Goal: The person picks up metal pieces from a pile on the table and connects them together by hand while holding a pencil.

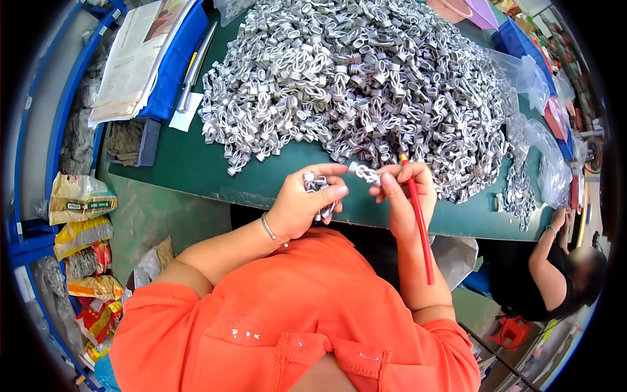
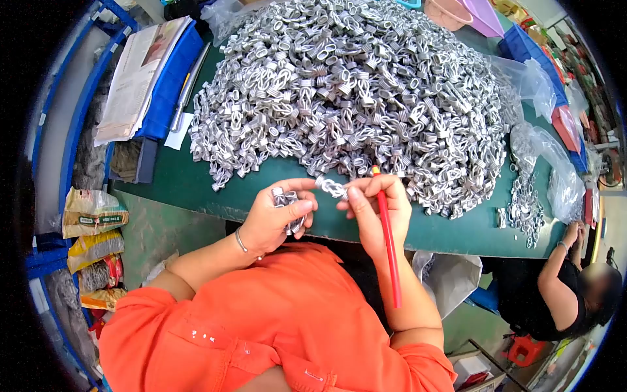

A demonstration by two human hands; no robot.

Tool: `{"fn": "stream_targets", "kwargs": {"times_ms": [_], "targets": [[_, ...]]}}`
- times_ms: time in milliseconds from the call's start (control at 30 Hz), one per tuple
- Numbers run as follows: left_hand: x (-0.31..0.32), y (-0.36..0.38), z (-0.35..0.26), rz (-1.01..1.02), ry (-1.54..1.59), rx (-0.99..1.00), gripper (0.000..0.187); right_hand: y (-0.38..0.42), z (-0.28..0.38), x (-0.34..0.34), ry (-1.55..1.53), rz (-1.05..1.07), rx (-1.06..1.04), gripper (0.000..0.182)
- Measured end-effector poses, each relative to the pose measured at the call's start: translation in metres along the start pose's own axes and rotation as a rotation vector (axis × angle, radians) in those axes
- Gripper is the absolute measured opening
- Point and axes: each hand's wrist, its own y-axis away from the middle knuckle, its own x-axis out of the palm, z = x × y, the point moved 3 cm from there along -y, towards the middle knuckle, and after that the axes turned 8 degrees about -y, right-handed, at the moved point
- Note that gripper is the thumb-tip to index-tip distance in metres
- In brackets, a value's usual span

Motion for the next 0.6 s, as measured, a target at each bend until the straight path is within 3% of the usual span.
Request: {"fn": "stream_targets", "kwargs": {"times_ms": [333, 433, 500, 567, 600], "targets": [[-0.001, 0.003, -0.004, 0.002, -0.074, 0.011, 0.022, 0.014, -0.017, -0.003, -0.211, 0.088, 0.180, 0.020], [0.003, 0.008, -0.014, 0.008, -0.301, 0.040, 0.019, 0.015, -0.032, -0.006, -0.240, 0.179, 0.176, 0.024], [0.006, 0.008, -0.014, 0.055, -0.411, 0.233, 0.018, 0.017, -0.034, -0.008, -0.260, 0.226, 0.186, 0.028], [0.009, 0.010, -0.017, 0.052, -0.406, 0.278, 0.017, 0.019, -0.031, -0.010, -0.074, 0.135, 0.031, 0.032], [0.009, 0.010, -0.017, 0.020, -0.384, 0.203, 0.018, 0.019, -0.028, -0.006, -0.090, 0.134, -0.069, 0.037]]}}
